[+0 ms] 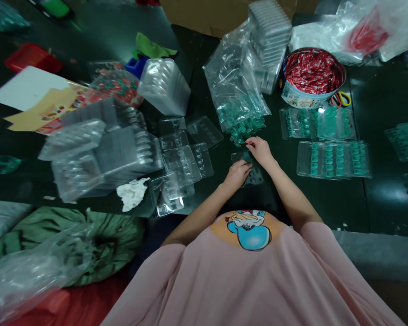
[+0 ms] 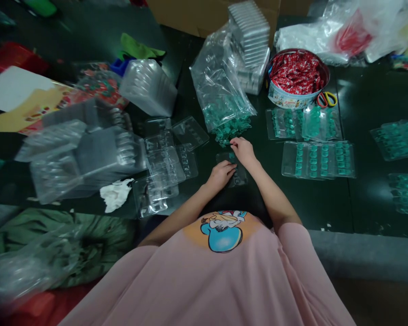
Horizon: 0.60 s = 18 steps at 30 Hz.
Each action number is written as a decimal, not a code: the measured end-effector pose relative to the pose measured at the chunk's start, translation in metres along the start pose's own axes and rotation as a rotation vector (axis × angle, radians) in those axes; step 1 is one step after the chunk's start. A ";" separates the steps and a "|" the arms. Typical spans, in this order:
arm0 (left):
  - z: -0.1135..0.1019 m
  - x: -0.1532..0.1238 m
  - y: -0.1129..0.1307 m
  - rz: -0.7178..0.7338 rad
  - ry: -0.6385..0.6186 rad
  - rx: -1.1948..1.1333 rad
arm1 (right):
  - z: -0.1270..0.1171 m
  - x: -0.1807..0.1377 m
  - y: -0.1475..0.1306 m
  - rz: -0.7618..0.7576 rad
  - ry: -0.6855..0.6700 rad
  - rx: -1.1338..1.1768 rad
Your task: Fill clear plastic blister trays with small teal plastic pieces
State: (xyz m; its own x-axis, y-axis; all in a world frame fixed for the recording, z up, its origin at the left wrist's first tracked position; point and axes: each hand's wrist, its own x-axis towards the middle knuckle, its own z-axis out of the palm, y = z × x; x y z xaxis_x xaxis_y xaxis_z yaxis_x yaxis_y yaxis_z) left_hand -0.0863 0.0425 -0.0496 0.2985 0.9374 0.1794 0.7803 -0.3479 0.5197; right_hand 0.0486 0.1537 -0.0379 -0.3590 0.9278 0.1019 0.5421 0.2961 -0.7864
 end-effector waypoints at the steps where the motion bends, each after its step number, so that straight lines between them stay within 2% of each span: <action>1: -0.003 0.000 0.001 -0.013 -0.007 -0.011 | 0.004 0.006 -0.004 -0.003 -0.015 -0.095; 5: -0.013 -0.003 0.002 -0.093 0.014 -0.150 | 0.016 0.021 -0.015 0.018 -0.062 -0.362; 8: -0.020 -0.002 -0.001 -0.225 0.132 -0.353 | 0.018 0.024 -0.017 0.021 -0.075 -0.418; 12: -0.025 0.008 -0.007 -0.558 0.320 -0.763 | 0.010 0.018 -0.015 0.040 -0.051 -0.328; 14: -0.028 0.015 -0.008 -0.710 0.373 -1.027 | 0.004 0.010 -0.015 0.018 -0.020 -0.221; 18: -0.036 0.027 -0.004 -0.840 0.383 -1.397 | -0.006 -0.017 -0.023 -0.066 0.018 0.003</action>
State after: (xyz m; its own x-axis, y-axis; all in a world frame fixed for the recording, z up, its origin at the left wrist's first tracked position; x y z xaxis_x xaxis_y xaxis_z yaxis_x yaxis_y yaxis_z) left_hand -0.1014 0.0693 -0.0169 -0.2268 0.8660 -0.4456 -0.4751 0.3010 0.8269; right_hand 0.0466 0.1323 -0.0183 -0.3803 0.9100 0.1649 0.5156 0.3566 -0.7791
